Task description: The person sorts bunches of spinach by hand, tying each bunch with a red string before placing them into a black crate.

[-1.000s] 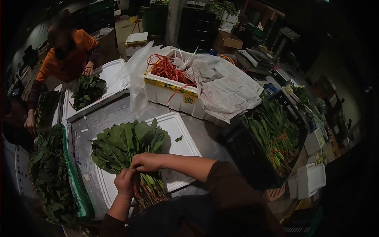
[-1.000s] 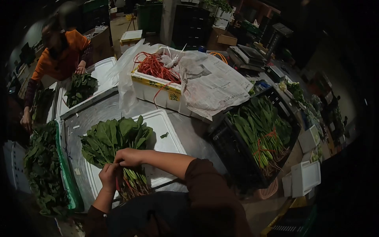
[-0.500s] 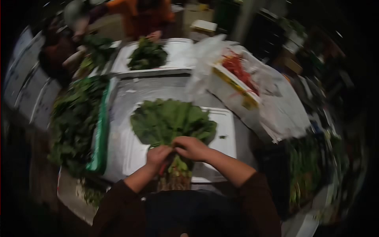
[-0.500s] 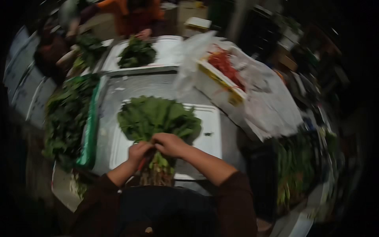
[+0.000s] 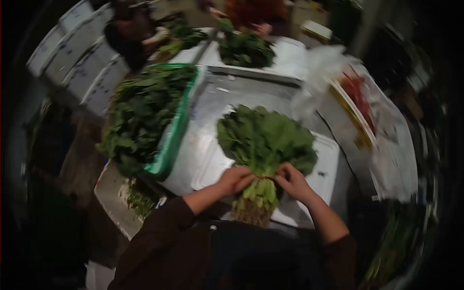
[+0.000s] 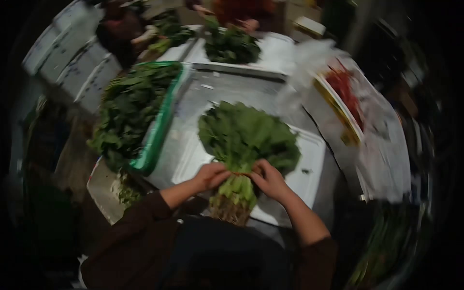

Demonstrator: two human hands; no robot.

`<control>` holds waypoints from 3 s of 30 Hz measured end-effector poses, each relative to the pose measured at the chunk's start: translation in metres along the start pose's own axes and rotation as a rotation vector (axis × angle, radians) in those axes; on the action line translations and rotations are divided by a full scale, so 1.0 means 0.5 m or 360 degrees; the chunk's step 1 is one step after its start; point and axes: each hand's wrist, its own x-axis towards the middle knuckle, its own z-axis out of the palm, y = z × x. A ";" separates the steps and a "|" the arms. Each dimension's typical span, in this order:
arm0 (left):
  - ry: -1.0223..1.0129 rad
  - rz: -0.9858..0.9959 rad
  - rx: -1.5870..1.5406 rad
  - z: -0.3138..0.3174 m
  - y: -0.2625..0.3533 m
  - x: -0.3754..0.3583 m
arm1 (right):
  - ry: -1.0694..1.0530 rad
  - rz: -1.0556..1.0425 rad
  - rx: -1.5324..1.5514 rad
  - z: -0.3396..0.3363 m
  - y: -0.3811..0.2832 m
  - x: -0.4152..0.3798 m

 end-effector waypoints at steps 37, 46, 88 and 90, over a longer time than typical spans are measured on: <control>-0.0040 -0.1025 -0.1362 0.037 0.136 -0.085 | 0.0121 0.0134 0.1655 0.046 -0.046 -0.154; -0.0415 -0.0411 -0.1522 0.050 0.245 -0.173 | 0.0207 0.0277 0.1237 0.046 -0.141 -0.342; -0.1442 -0.1122 -0.1442 1.293 1.115 0.151 | 0.0951 0.1082 0.0586 -0.965 0.310 -1.333; -0.1365 -0.1001 -0.1372 1.327 1.080 0.153 | 0.0788 0.1071 0.0410 -0.996 0.348 -1.330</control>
